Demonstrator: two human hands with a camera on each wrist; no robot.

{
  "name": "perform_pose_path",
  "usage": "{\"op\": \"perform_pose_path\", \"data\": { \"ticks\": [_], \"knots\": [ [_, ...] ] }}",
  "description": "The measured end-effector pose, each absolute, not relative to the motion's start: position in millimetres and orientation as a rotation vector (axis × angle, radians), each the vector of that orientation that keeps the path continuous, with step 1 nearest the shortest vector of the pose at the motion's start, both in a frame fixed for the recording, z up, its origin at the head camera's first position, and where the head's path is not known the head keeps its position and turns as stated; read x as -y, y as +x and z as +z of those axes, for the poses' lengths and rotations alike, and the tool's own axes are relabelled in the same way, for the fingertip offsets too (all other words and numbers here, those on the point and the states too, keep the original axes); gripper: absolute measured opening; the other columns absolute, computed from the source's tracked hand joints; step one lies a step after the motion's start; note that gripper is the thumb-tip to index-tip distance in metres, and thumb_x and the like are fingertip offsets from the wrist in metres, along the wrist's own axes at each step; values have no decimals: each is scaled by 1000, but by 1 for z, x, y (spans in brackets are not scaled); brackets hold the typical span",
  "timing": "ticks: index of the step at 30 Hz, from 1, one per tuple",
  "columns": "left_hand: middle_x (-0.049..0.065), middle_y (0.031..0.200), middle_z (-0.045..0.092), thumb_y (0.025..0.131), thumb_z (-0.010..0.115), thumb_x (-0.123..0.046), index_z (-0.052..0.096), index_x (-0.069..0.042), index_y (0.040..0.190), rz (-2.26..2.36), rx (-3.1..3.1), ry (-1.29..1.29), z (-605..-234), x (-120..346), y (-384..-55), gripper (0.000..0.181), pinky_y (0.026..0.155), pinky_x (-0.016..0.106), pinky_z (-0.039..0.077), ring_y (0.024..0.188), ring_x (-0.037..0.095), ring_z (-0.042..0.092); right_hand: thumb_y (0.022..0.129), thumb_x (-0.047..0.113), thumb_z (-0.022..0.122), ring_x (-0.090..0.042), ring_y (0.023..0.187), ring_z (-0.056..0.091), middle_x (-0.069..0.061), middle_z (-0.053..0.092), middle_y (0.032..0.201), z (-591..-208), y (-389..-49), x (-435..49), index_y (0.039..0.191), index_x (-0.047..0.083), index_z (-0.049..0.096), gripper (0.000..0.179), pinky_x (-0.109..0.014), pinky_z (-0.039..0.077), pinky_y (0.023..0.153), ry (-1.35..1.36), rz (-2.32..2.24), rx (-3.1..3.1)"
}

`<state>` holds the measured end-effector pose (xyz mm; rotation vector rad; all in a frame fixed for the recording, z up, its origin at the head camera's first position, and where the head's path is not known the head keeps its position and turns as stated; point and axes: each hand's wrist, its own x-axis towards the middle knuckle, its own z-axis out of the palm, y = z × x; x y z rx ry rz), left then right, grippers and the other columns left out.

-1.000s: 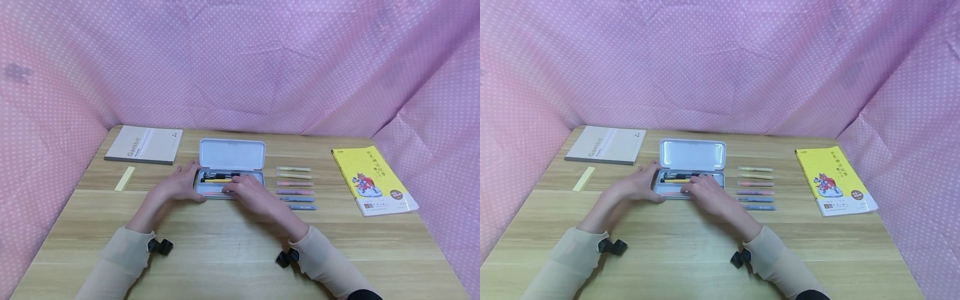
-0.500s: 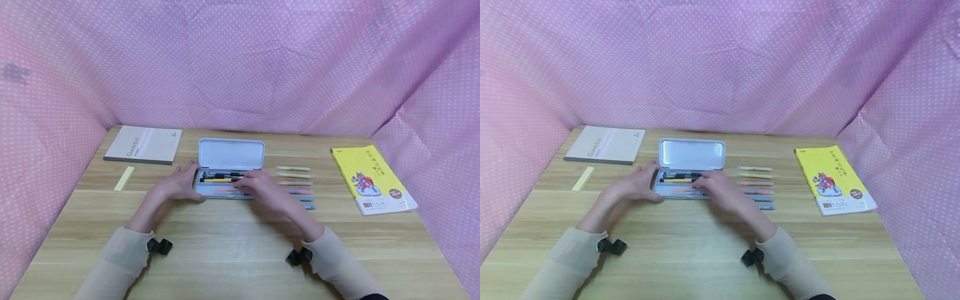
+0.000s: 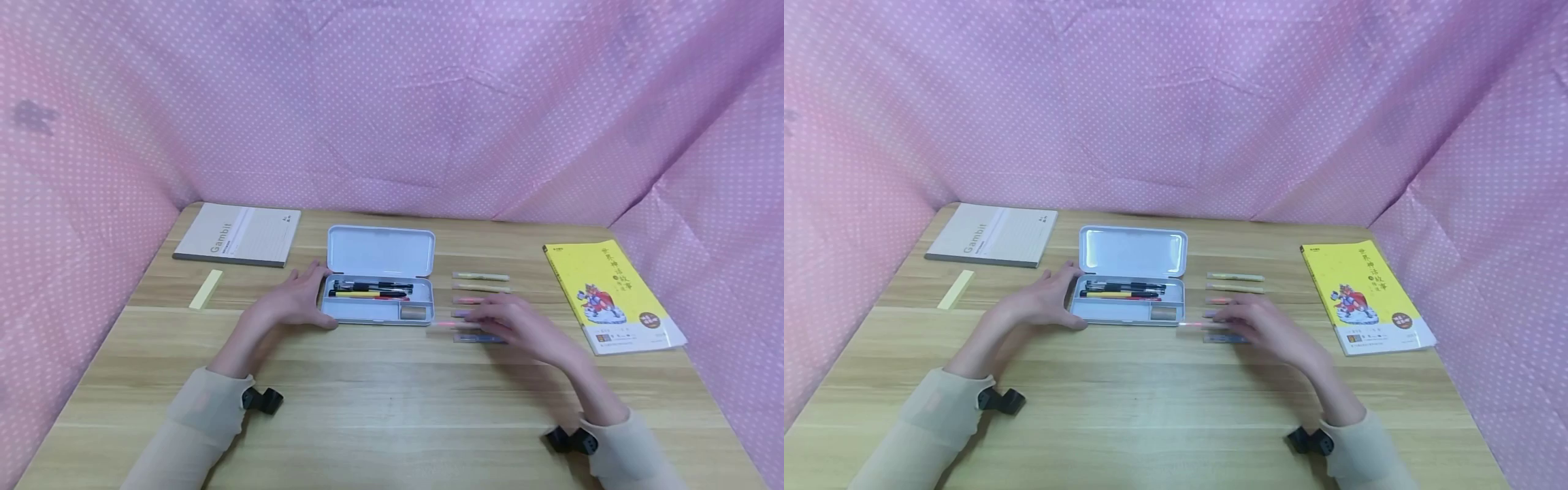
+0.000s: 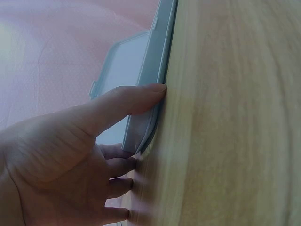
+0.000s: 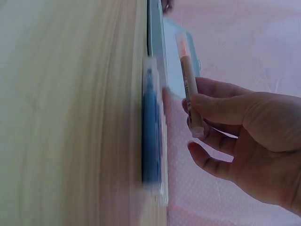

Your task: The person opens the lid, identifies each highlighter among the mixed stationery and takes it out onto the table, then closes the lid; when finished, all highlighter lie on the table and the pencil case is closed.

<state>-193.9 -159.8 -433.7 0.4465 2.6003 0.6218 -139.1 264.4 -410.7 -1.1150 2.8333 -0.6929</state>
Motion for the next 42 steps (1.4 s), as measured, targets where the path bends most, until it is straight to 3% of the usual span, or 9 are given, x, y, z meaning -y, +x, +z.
{"op": "perform_pose_path", "data": {
  "ticks": [7, 17, 24, 42],
  "knots": [
    [33, 169, 5, 74, 84, -48, 26, -4, 156, 617, -2599, 436, -432, 161, -194, 110, 126, 71, 11, 152, 63, 8, 85, -4, 77, -7, 97, 68, 8, 75, 105, -412, -131, -291, 109, 18, 79, 32, -31, 62, 84, -1134, -631, -2818],
    [33, 169, 6, 73, 85, -50, 27, -5, 156, 616, -2604, 441, -435, 160, -194, 111, 126, 71, 11, 152, 63, 9, 85, -1, 78, -12, 103, 71, 10, 75, 106, -407, -127, -300, 104, 24, 80, 32, -40, 62, 92, -1090, -552, -2762],
    [33, 169, 6, 73, 85, -49, 27, -4, 155, 616, -2604, 449, -436, 160, -195, 111, 127, 70, 10, 153, 62, 9, 86, 4, 78, -7, 94, 68, 11, 73, 102, -407, -124, -299, 101, 25, 80, 26, -30, 62, 83, -982, -534, -2725],
    [33, 169, 5, 73, 85, -48, 26, -4, 156, 627, -2594, 440, -435, 159, -194, 111, 127, 71, 10, 153, 62, 7, 82, 8, 83, -1, 82, 61, 13, 71, 92, -413, -124, -293, 92, 26, 77, 21, -22, 56, 72, -914, -446, -2741]
  ]
}}
